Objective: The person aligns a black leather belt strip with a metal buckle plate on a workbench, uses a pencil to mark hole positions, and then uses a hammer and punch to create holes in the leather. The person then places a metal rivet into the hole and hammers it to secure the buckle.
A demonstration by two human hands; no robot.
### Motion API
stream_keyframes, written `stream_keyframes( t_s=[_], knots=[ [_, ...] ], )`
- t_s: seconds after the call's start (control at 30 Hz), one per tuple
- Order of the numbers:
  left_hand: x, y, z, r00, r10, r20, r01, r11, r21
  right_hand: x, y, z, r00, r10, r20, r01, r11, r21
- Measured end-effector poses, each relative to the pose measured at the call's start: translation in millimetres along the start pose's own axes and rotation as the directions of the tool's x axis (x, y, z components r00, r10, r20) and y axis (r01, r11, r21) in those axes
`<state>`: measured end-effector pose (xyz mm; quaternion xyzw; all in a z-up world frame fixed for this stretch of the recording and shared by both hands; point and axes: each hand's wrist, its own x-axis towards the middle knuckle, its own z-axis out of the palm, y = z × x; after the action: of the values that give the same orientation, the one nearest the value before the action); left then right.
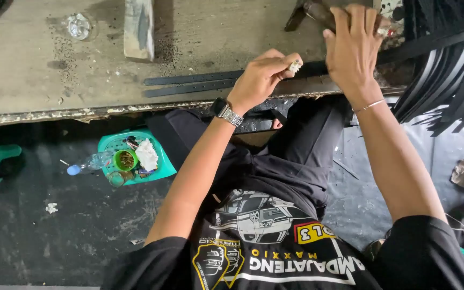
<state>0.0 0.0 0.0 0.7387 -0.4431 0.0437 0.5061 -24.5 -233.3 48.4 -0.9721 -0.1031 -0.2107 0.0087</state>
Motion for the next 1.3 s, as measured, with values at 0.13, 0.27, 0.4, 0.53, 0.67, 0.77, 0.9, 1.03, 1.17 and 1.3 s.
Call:
stream_keyframes(
  t_s=[0.13,0.27,0.4,0.53,0.67,0.77,0.9,1.03,1.17,1.3],
  knots=[
    [-7.4,-11.7,5.8,0.999,-0.034,-0.014,0.034,0.999,0.011,-11.3,-29.0,-4.4,0.985,-0.098,-0.140,0.110,0.991,0.081],
    [-5.1,-10.7,5.6,0.986,-0.134,-0.099,0.129,0.990,-0.054,-39.7,-37.3,7.8,0.990,-0.138,0.001,0.132,0.946,0.295],
    [5.4,-18.9,-30.0,0.792,-0.469,-0.391,0.184,0.794,-0.580,-35.9,-40.4,1.3,0.990,-0.123,-0.068,0.139,0.937,0.322],
    [-3.1,-24.1,-77.2,0.813,-0.349,-0.467,0.259,0.934,-0.247,-38.0,-42.8,6.9,0.993,-0.088,-0.081,0.111,0.929,0.352],
    [-6.9,-33.3,-101.8,0.975,-0.066,-0.213,0.173,0.827,0.534,-38.1,-45.5,7.9,0.982,-0.095,-0.166,0.142,0.944,0.298],
    [-16.5,-33.0,-103.2,0.997,-0.070,-0.022,0.066,0.734,0.676,-44.6,-46.6,13.0,0.968,-0.106,-0.226,0.170,0.943,0.285],
    [-23.1,-27.2,-103.8,0.991,-0.136,-0.007,0.103,0.709,0.697,-50.1,-50.8,11.3,0.974,-0.093,-0.207,0.159,0.931,0.329],
    [-35.6,3.3,-103.6,0.977,-0.133,-0.165,0.208,0.757,0.620,-47.0,-55.5,5.0,0.982,-0.060,-0.177,0.123,0.921,0.370],
    [-66.2,16.8,-94.6,0.981,-0.045,-0.188,0.148,0.800,0.582,-39.5,-56.9,-3.7,0.993,-0.065,-0.100,0.098,0.920,0.380],
    [-88.1,10.7,-91.3,0.978,0.091,-0.186,0.026,0.837,0.546,-36.0,-57.7,-7.1,0.996,-0.071,-0.054,0.087,0.912,0.402]
  ],
)
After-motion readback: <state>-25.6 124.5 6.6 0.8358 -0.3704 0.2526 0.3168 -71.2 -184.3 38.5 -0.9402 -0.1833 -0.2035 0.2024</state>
